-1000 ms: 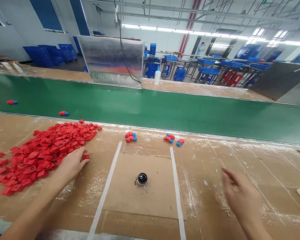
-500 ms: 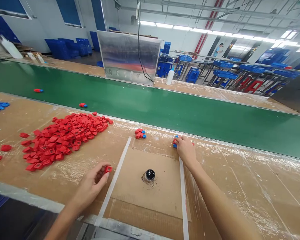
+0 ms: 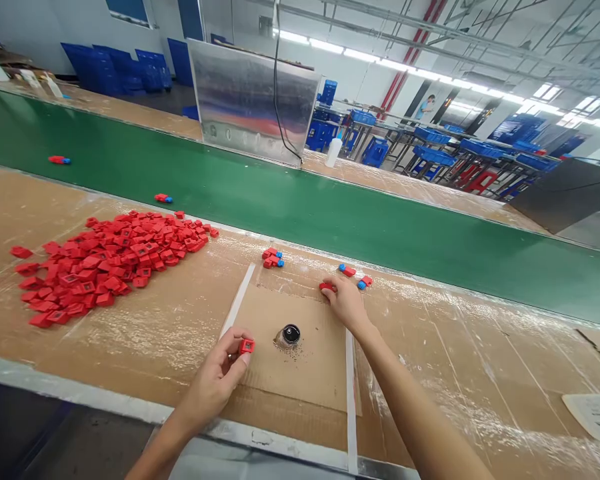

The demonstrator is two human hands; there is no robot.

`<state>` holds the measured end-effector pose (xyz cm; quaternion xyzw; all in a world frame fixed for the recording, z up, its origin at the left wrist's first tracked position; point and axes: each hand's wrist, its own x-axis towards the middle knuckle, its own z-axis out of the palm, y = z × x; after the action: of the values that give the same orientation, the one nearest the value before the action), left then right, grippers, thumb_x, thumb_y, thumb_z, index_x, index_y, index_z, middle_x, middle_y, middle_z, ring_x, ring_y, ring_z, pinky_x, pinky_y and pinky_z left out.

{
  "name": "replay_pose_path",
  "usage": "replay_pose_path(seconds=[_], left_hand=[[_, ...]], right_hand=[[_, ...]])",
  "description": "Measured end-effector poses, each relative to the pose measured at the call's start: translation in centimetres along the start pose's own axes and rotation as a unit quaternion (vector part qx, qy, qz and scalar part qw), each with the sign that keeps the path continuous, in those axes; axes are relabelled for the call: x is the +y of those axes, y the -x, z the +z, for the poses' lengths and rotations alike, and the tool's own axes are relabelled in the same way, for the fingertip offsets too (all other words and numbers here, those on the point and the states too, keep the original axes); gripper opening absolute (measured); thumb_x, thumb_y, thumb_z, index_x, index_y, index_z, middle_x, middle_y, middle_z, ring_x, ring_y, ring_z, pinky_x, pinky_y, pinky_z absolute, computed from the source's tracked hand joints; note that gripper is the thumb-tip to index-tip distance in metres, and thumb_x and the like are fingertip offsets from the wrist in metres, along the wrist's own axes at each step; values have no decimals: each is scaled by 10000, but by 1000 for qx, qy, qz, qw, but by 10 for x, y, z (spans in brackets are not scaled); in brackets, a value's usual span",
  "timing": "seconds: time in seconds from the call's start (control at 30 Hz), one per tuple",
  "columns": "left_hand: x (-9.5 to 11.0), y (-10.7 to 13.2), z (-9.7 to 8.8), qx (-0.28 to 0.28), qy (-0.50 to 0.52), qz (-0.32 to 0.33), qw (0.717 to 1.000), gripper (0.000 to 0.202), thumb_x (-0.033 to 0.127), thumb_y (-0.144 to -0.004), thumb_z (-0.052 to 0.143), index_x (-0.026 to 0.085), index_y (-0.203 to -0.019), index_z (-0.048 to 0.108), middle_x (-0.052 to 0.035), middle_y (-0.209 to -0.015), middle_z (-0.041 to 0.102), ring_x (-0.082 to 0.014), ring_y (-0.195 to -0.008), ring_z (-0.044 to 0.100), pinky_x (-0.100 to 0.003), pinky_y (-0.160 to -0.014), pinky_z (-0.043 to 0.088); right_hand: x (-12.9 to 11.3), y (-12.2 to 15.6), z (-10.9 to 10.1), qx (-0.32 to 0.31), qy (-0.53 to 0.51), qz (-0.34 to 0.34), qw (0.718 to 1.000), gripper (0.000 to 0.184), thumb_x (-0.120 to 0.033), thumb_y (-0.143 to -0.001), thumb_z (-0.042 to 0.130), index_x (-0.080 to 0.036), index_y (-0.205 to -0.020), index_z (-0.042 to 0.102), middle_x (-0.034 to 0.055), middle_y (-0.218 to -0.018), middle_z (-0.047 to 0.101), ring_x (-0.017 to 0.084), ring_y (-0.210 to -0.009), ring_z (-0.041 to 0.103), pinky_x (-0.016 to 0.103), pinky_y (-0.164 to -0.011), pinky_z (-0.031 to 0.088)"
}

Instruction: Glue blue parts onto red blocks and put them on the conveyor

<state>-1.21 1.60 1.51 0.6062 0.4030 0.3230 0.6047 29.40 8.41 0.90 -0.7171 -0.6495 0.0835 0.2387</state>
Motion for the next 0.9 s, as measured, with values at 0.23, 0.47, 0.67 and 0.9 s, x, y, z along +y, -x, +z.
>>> replay_pose_path(seconds=[0.23,0.47,0.67,0.9], left_hand=[[-7,3,9,-44,35,-23,998,106,288,-938,500,210,-998,538,42,-715,456,-102,-629,413,-191,-542,335],[-18,2,8,-51,94,-53,993,235,347,-886,588,181,-1050,565,22,-721,527,-122,-634,509,-211,-541,465],[-17,5,6,-57,117,-56,990,199,314,-831,674,153,-940,630,7,-752,551,-109,-666,503,-207,-581,458],[-14,5,12,-91,184,-75,976,174,268,-825,675,148,-946,641,16,-713,569,-101,-632,534,-212,-585,461]], right_hand=[[-46,63,-38,-34,-92,-77,992,226,-352,-915,576,-202,-1077,622,59,-956,706,197,-831,662,333,-760,543],[-76,98,-35,-12,-32,-186,982,199,-259,-992,469,-196,-1113,614,99,-1050,668,224,-920,656,350,-749,542],[-82,97,-28,-38,-26,-206,978,225,-236,-1002,436,-204,-1065,649,93,-982,658,222,-849,656,346,-708,534],[-92,102,-40,-18,-74,-159,984,207,-304,-993,482,-232,-1068,660,81,-985,667,224,-860,653,346,-726,525]])
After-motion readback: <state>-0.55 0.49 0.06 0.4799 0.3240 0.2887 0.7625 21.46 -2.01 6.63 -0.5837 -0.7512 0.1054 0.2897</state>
